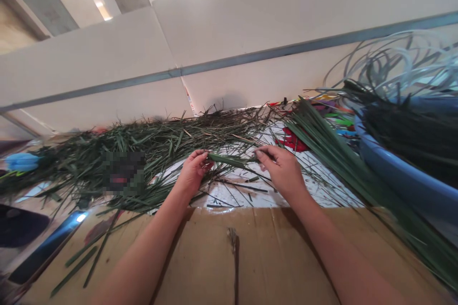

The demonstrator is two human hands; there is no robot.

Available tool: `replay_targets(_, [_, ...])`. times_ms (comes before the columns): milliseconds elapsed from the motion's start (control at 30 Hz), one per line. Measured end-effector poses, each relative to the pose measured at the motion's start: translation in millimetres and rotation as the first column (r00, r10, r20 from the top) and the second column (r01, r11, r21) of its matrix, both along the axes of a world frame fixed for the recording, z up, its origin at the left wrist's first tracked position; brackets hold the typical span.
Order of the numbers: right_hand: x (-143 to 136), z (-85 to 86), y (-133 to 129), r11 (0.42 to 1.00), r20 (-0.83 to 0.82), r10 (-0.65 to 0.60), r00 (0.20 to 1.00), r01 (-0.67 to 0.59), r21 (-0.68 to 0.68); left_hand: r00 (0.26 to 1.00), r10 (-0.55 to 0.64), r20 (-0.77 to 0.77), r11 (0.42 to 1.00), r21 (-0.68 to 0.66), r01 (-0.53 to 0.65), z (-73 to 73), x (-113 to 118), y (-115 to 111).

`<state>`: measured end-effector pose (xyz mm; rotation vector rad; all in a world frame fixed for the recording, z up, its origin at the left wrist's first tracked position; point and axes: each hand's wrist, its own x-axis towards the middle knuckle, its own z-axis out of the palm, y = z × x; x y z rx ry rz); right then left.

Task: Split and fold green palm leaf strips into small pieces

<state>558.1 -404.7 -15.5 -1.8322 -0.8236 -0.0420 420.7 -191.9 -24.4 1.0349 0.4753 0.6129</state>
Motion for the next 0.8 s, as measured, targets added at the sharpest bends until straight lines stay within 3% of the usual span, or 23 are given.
replay_targets(167, [1, -13.6, 6, 0.947, -0.151, 0.237, 0.96, -0.263, -0.186, 0.999, 0.036, 0.03, 0.999, 0.001, -0.036, -3.2, 0, 9])
replay_targets(333, [-17, -15.2, 14, 0.894, -0.444, 0.37, 0.816, -0.442, -0.068, 0.998, 0.021, 0.059, 1.0, 0.015, -0.022, -1.6, -1, 6])
replay_targets(433, [-25, -11.5, 17, 0.877, -0.519, 0.415, 0.748, -0.48, 0.009, 0.998, 0.001, 0.058, 1.0, 0.015, -0.002, 0.3, -1, 4])
replay_targets(533, [-29, -11.5, 19, 0.869, -0.529, 0.433, 0.73, -0.495, 0.028, 0.999, -0.023, 0.049, 1.0, 0.01, 0.022, 1.7, -3, 3])
replay_targets(800, [-33, -19.5, 22, 0.87, -0.432, 0.444, 0.785, -0.493, -0.002, 0.998, 0.053, 0.041, 0.998, 0.04, -0.055, 2.2, 0, 2])
